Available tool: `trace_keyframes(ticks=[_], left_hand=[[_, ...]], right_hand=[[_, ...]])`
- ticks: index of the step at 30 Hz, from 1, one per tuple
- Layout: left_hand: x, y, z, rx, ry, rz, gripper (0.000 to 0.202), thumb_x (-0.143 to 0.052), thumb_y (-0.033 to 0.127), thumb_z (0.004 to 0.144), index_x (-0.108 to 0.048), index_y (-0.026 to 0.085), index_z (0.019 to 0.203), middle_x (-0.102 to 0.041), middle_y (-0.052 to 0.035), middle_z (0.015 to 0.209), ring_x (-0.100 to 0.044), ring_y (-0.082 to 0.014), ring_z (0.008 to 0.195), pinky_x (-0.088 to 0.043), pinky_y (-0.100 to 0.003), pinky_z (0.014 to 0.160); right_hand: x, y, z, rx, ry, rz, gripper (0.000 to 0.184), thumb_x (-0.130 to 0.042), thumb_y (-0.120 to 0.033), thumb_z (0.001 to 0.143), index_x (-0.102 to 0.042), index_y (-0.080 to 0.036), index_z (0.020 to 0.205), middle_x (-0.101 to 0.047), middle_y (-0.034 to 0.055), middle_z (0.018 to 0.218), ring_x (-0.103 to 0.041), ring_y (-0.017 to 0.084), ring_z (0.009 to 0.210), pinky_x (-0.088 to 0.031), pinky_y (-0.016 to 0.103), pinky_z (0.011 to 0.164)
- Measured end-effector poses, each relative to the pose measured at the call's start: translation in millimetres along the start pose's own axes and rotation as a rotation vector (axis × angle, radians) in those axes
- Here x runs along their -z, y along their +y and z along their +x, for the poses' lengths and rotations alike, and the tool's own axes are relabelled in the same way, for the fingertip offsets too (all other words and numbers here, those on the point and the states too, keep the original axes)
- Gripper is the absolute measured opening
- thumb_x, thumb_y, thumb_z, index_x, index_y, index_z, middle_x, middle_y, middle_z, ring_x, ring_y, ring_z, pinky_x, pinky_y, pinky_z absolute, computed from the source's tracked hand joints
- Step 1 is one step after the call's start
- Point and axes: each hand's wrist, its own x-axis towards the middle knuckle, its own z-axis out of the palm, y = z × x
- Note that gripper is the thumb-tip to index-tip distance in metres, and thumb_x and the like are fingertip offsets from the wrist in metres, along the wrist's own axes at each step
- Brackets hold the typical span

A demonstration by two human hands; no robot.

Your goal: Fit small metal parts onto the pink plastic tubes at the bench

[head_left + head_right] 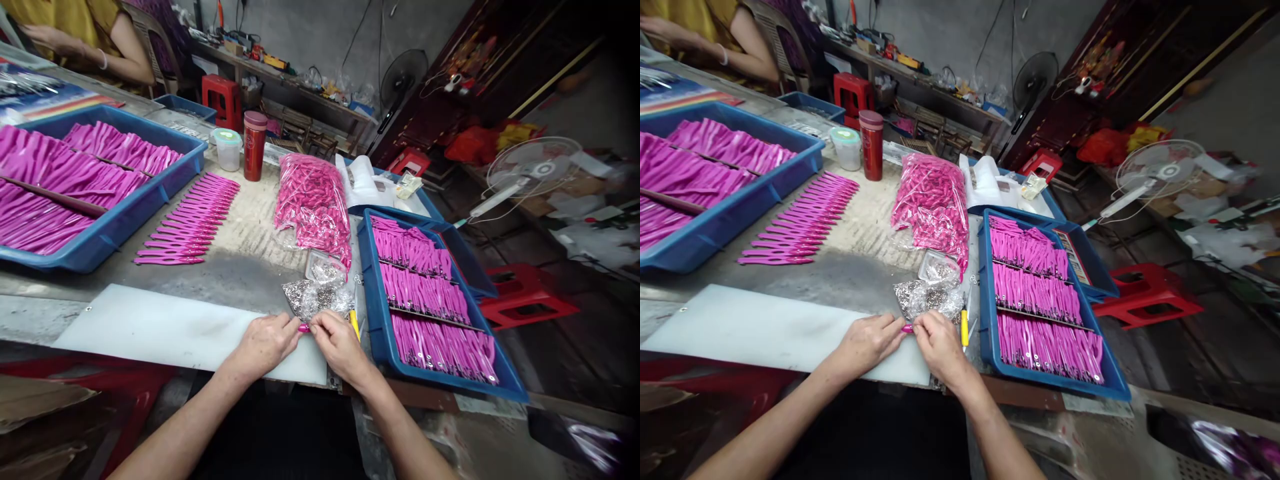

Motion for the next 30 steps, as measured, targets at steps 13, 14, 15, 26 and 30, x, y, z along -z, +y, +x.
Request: trace_keyframes(ticks=[13, 14, 15, 26, 30], left_hand=[[2.8, 1.0, 0.6, -0.001, -0.018, 0.013, 0.02, -0.037, 0.024, 0.084, -0.054, 0.018, 0.074, -0.053, 0.0003, 0.06, -0.052, -0.0122, 0.052, -0.037, -0.022, 0.047], [2.8, 1.1, 0.8, 0.001, -0.016, 0.013, 0.02, -0.038, 0.024, 0.084, -0.054, 0.018, 0.073, -0.052, 0.0003, 0.06, -0.052, -0.012, 0.052, -0.037, -0.022, 0.047], [2.8, 1.1, 0.9, 0.002, -0.014, 0.014, 0.02, -0.038, 0.024, 0.084, -0.053, 0.017, 0.073, -0.052, 0.0002, 0.059, -0.052, -0.0118, 0.052, -0.037, -0.022, 0.047], [0.8, 1.7, 0.5, 0.002, -0.012, 0.044, 0.02, -0.038, 0.023, 0.083, -0.053, 0.017, 0.071, -0.052, 0.0003, 0.058, -0.052, -0.0115, 0.051, -0.037, -0.022, 0.048], [-0.3, 1.8, -0.6, -0.01, -0.004, 0.053, 0.018, -0.04, 0.023, 0.083, -0.053, 0.017, 0.072, -0.052, 0.0001, 0.059, -0.052, -0.0122, 0.052, -0.037, -0.023, 0.047]], right_hand=[[-4.9, 4.1, -5.3, 0.074, 0.018, -0.107, 0.019, -0.038, -0.014, 0.08, -0.051, -0.018, 0.068, -0.05, 0.0013, 0.065, -0.046, 0.014, 0.064, -0.036, 0.024, 0.06], [-5.4, 4.2, -6.0, 0.08, 0.025, -0.105, 0.019, -0.037, -0.014, 0.08, -0.051, -0.018, 0.068, -0.05, 0.0013, 0.065, -0.046, 0.014, 0.064, -0.036, 0.024, 0.06], [-6.2, 4.3, -6.6, 0.086, 0.035, -0.101, 0.019, -0.037, -0.015, 0.081, -0.051, -0.018, 0.068, -0.05, 0.0013, 0.065, -0.046, 0.014, 0.064, -0.036, 0.024, 0.06], [-16.4, 5.7, -8.1, 0.148, 0.111, -0.2, 0.023, -0.035, -0.016, 0.081, -0.051, -0.018, 0.065, -0.049, 0.0026, 0.062, -0.045, 0.015, 0.063, -0.036, 0.027, 0.06], [-17.0, 4.8, -8.3, 0.116, 0.116, -0.217, 0.024, -0.036, -0.015, 0.08, -0.051, -0.017, 0.062, -0.049, 0.0023, 0.06, -0.045, 0.014, 0.061, -0.036, 0.026, 0.059]])
